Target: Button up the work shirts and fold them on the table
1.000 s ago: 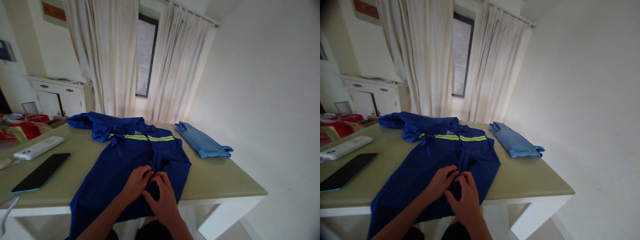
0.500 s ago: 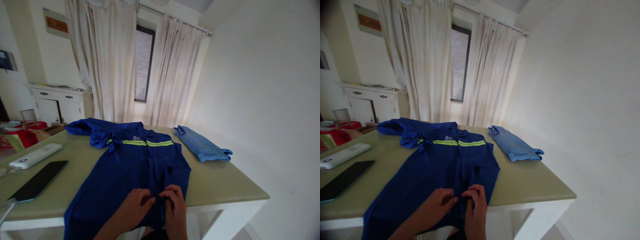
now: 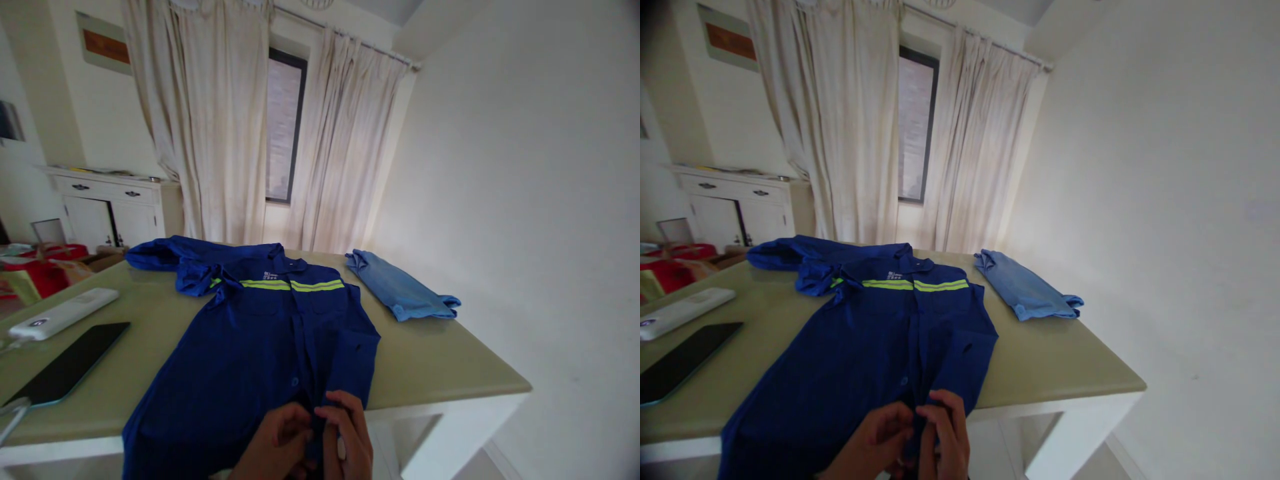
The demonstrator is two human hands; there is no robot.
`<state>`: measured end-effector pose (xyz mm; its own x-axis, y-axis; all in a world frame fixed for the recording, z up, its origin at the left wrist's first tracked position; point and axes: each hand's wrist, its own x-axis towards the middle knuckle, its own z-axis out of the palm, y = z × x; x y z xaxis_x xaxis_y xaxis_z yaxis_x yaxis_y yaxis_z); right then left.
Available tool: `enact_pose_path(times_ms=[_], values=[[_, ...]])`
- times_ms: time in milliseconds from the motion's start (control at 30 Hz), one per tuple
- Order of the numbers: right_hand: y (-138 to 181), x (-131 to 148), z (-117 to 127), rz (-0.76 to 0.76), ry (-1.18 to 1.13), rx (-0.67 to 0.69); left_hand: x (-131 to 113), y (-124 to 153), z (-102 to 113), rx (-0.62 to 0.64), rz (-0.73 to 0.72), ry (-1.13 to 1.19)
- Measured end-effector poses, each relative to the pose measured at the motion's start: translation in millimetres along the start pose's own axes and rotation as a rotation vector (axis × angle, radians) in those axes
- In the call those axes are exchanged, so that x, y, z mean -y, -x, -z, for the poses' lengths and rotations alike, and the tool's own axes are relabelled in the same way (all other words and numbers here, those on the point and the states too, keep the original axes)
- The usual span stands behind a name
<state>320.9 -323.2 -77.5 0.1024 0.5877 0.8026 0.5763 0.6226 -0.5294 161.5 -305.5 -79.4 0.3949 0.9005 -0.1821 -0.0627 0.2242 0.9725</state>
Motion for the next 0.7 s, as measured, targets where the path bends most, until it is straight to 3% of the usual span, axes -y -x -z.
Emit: enact_pose_path(times_ms=[167,300,500,600,700], values=[[18.4,-0.9,14.5,0.081,0.034,0.213,-6.7,26.1,4.9,-0.187,-0.121,0.036],[29.0,-5.7,18.6,0.058,0.008,0.295,-6.1,39.2,4.4,-0.208,-0.086,0.095],[34.0,-8.0,24.4,0.086,0.020,0.419,13.5,40.6,7.0,-0.217,-0.099,0.114],[27.3,-9.3,32.1,0.015,0.004,0.330,21.4,47.7,8.0,-0.197,-0.039,0.016],[17.1,-10.1,40.7,-0.165,0.019,0.057,34.9,59.1,13.5,-0.193,0.074,-0.026]])
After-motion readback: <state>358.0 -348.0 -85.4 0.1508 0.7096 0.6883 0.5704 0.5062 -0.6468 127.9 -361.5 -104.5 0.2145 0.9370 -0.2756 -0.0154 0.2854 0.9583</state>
